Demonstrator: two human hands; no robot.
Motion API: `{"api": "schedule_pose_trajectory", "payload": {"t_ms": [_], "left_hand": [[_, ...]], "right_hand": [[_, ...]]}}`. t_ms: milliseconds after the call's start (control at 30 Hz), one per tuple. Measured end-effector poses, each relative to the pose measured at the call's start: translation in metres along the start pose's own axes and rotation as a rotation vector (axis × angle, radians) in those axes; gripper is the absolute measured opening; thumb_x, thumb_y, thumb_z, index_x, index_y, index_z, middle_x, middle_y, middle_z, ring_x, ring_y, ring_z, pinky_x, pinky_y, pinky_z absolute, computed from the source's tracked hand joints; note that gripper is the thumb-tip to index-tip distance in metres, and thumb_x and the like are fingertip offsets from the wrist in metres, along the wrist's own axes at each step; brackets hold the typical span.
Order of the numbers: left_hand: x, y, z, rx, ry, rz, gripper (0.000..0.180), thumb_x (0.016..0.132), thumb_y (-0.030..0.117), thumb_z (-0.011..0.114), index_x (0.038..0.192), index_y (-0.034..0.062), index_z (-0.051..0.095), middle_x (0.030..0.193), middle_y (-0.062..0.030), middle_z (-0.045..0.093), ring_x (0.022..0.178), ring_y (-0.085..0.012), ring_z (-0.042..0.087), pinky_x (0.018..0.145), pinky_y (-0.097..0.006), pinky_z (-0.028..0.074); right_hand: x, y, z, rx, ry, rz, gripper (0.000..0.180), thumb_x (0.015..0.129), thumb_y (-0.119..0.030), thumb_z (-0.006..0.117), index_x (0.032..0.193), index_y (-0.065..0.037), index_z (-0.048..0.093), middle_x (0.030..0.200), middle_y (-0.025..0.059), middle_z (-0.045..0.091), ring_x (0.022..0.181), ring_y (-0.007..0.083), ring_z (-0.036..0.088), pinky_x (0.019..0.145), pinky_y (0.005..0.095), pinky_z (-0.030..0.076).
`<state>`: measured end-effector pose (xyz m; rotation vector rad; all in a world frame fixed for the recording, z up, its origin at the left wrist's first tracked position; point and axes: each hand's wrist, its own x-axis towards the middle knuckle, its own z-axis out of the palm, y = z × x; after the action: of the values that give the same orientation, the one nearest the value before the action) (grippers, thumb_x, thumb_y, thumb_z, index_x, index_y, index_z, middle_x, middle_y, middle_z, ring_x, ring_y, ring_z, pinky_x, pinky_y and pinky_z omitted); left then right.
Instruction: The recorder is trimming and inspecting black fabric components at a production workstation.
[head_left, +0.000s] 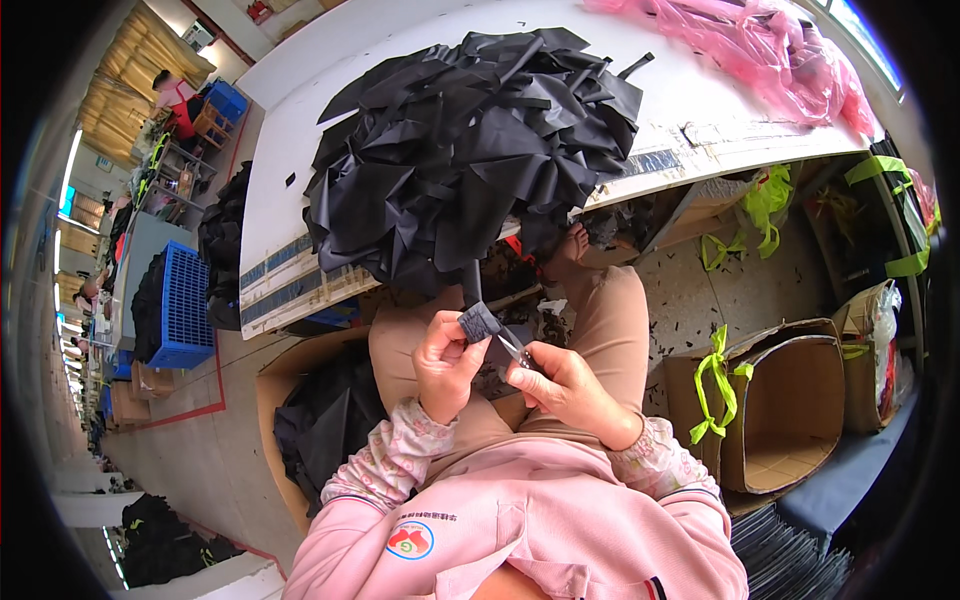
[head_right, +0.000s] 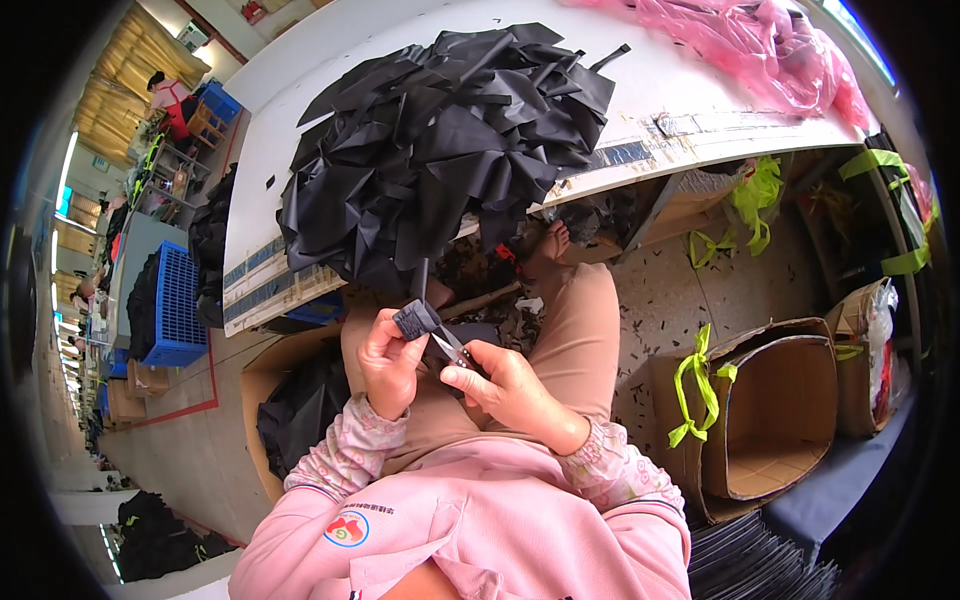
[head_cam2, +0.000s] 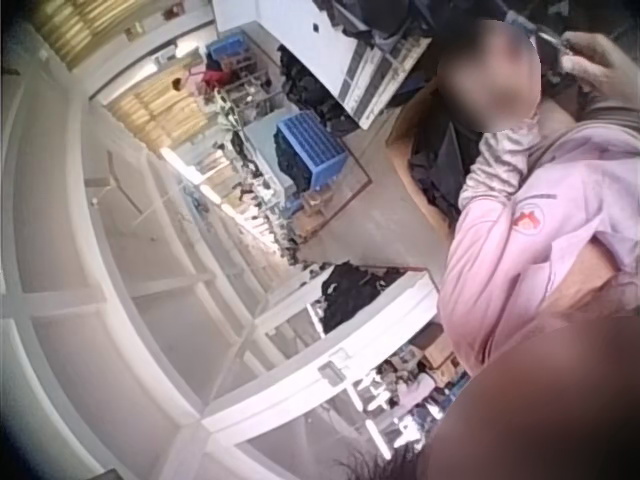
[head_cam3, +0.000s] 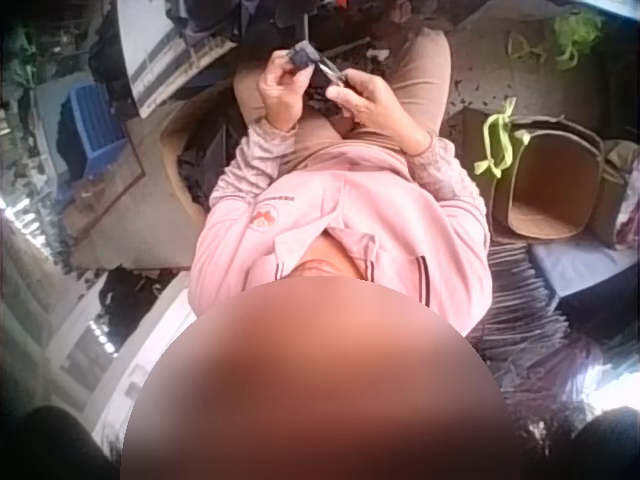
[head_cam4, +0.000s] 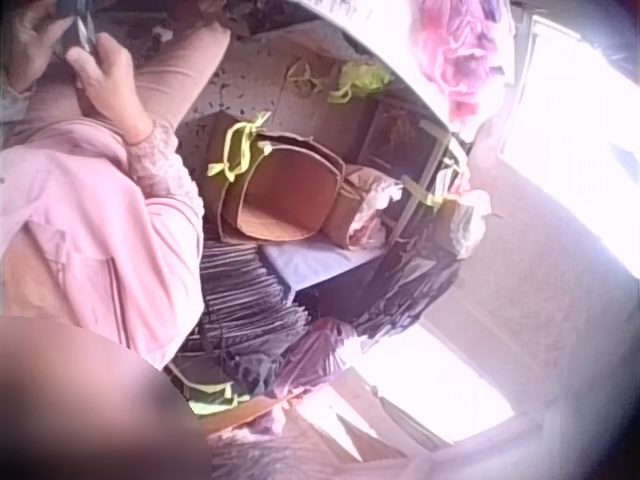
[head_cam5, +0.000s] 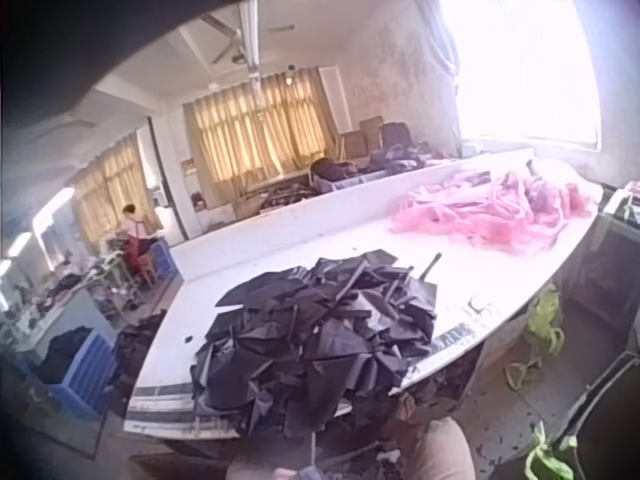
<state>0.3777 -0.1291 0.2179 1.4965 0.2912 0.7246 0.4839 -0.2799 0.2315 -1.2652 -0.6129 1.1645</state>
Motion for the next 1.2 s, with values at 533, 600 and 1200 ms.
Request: {"api": "schedule_pose_trajectory", "payload": {"t_ms": [533,600,1200], "left_hand": [[-0.013,-0.004,0.003,-0.004,-0.049,-0.068,0.011,0.083,-0.011,0.060,0.092,-0.0052,0.060,0.102,-0.0058,0.052,0.089,-0.0124,0.057,0.079,-0.025,0.049],[-0.013,-0.004,0.003,0.012,-0.049,-0.066,0.010,0.083,-0.011,0.061,0.091,-0.0054,0.060,0.102,-0.0060,0.052,0.089,-0.0125,0.058,0.079,-0.025,0.049],[-0.017,-0.010,0.000,0.033,-0.115,-0.039,0.012,0.082,-0.007,0.066,0.093,-0.0025,0.063,0.103,-0.0078,0.057,0.091,-0.0153,0.059,0.080,-0.027,0.048]], "right_hand": [[0.007,0.001,0.009,-0.401,0.217,-0.312,0.035,0.084,-0.025,0.073,0.077,0.001,0.051,0.057,0.0169,0.047,0.046,0.0259,0.041,0.046,0.0350,0.040],[0.007,0.000,0.010,-0.406,0.219,-0.320,0.034,0.084,-0.025,0.072,0.077,0.001,0.051,0.057,0.0169,0.047,0.047,0.0259,0.041,0.046,0.0352,0.040],[0.003,0.000,0.007,-0.350,0.207,-0.222,0.035,0.088,-0.026,0.069,0.077,0.002,0.052,0.055,0.0148,0.045,0.046,0.0223,0.041,0.046,0.0358,0.039]]}}
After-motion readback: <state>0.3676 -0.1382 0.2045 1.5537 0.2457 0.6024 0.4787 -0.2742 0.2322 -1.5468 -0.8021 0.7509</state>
